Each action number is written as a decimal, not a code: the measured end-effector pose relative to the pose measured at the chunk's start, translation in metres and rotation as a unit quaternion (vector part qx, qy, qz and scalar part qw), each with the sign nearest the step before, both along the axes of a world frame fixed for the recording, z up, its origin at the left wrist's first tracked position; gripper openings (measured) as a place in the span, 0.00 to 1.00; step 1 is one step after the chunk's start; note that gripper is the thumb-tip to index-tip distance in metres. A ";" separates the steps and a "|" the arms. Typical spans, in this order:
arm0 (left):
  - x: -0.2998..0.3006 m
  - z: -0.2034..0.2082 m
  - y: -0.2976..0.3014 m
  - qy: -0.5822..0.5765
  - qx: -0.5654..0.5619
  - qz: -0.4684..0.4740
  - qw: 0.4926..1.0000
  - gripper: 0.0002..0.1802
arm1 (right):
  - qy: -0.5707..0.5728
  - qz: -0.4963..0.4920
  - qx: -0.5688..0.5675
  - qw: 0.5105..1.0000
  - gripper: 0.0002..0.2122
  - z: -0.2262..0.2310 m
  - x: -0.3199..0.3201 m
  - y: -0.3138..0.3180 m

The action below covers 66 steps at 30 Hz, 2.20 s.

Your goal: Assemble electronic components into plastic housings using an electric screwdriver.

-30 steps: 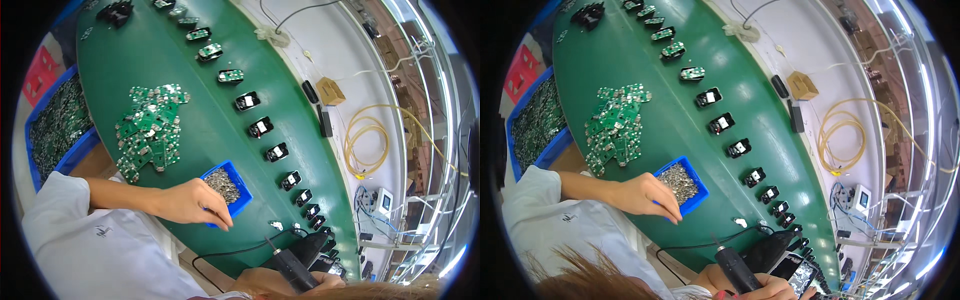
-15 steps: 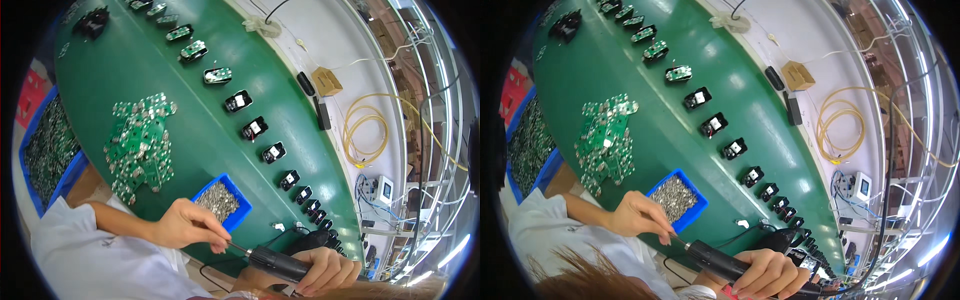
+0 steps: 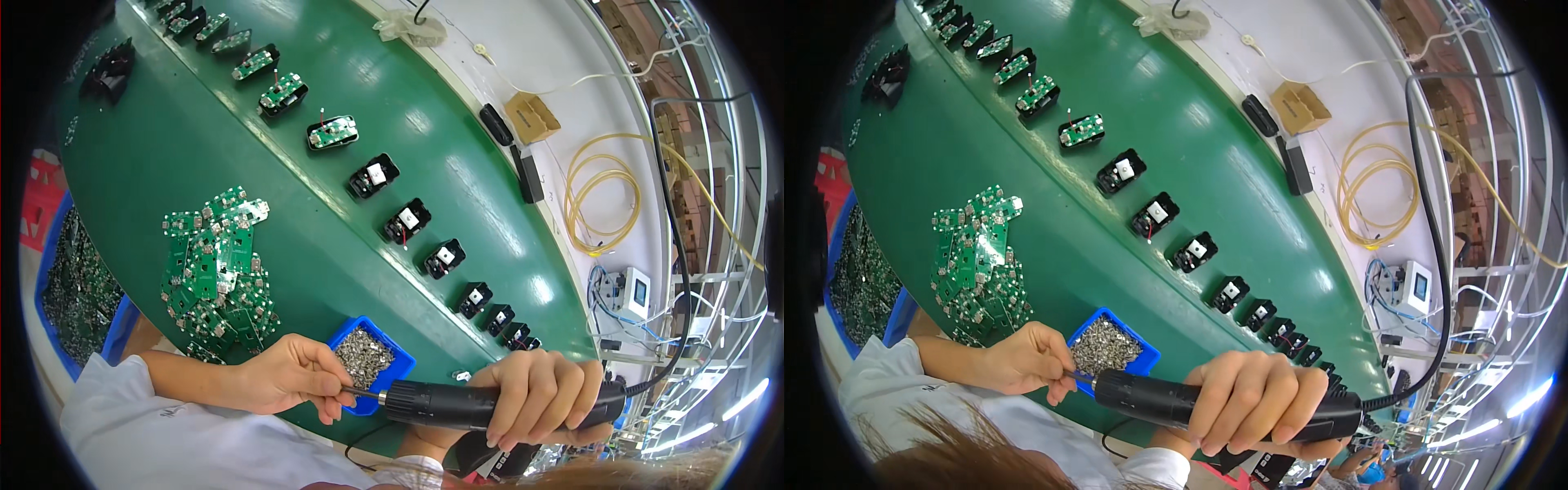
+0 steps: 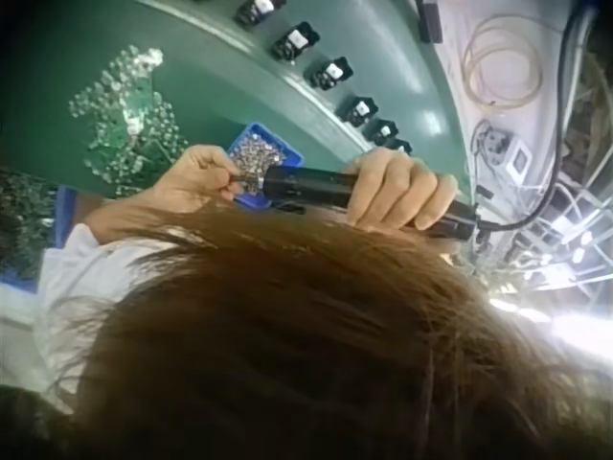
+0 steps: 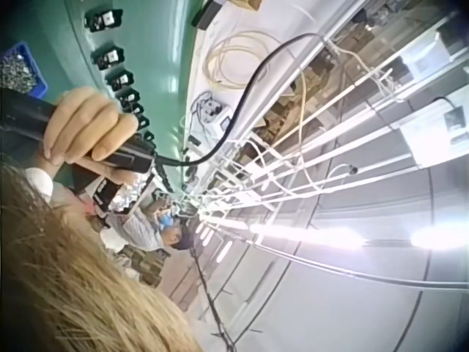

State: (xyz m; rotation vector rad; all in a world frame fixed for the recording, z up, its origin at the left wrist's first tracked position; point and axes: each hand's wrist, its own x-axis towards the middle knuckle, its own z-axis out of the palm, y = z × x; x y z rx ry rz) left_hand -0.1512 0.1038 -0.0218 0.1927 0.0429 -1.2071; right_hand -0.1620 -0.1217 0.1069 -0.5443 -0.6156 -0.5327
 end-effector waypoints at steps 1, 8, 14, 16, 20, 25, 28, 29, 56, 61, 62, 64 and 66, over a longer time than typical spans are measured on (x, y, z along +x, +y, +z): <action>-0.003 0.000 -0.001 0.018 -0.009 0.009 1.000 0.08 | 0.001 0.000 -0.001 1.000 0.19 0.001 0.001 0.000; -0.020 0.004 -0.013 0.021 -0.042 0.005 0.999 0.07 | -0.013 0.075 -0.014 0.997 0.16 0.007 -0.008 -0.011; -0.032 0.015 -0.027 -0.223 0.111 0.232 0.940 0.05 | -0.030 0.018 -0.004 0.999 0.20 -0.001 -0.015 -0.011; -0.033 0.011 -0.032 -0.310 0.126 0.293 0.896 0.07 | -0.034 0.014 -0.007 0.999 0.20 -0.003 -0.016 -0.013; -0.031 0.005 -0.035 -0.426 0.169 0.333 0.824 0.09 | -0.022 0.022 -0.022 0.999 0.18 -0.002 -0.017 -0.014; -0.023 0.009 -0.037 -0.578 0.196 0.414 0.676 0.10 | -0.026 0.014 -0.038 0.999 0.17 -0.002 -0.020 -0.014; -0.017 0.009 -0.040 -0.600 0.192 0.439 0.640 0.12 | -0.024 -0.017 -0.005 1.000 0.17 -0.005 -0.021 -0.011; -0.013 0.011 -0.040 -0.598 0.192 0.439 0.642 0.12 | -0.014 -0.032 -0.007 0.999 0.19 -0.007 -0.022 -0.012; 0.009 0.014 -0.049 -0.935 0.275 0.067 0.212 0.21 | 0.177 -0.250 -0.314 0.899 0.28 -0.068 0.094 -0.098; 0.014 0.014 -0.047 -0.928 0.239 0.092 0.271 0.14 | 0.176 -0.229 -0.319 0.903 0.28 -0.073 0.095 -0.095; 0.012 0.007 -0.047 -0.902 0.218 0.150 0.342 0.13 | 0.168 -0.216 -0.333 0.902 0.28 -0.074 0.095 -0.092; 0.010 0.004 -0.045 -0.866 0.197 0.206 0.411 0.12 | 0.163 -0.192 -0.345 0.904 0.30 -0.077 0.094 -0.084; 0.009 0.006 -0.041 -0.830 0.179 0.250 0.466 0.12 | 0.168 -0.189 -0.360 0.898 0.31 -0.079 0.093 -0.077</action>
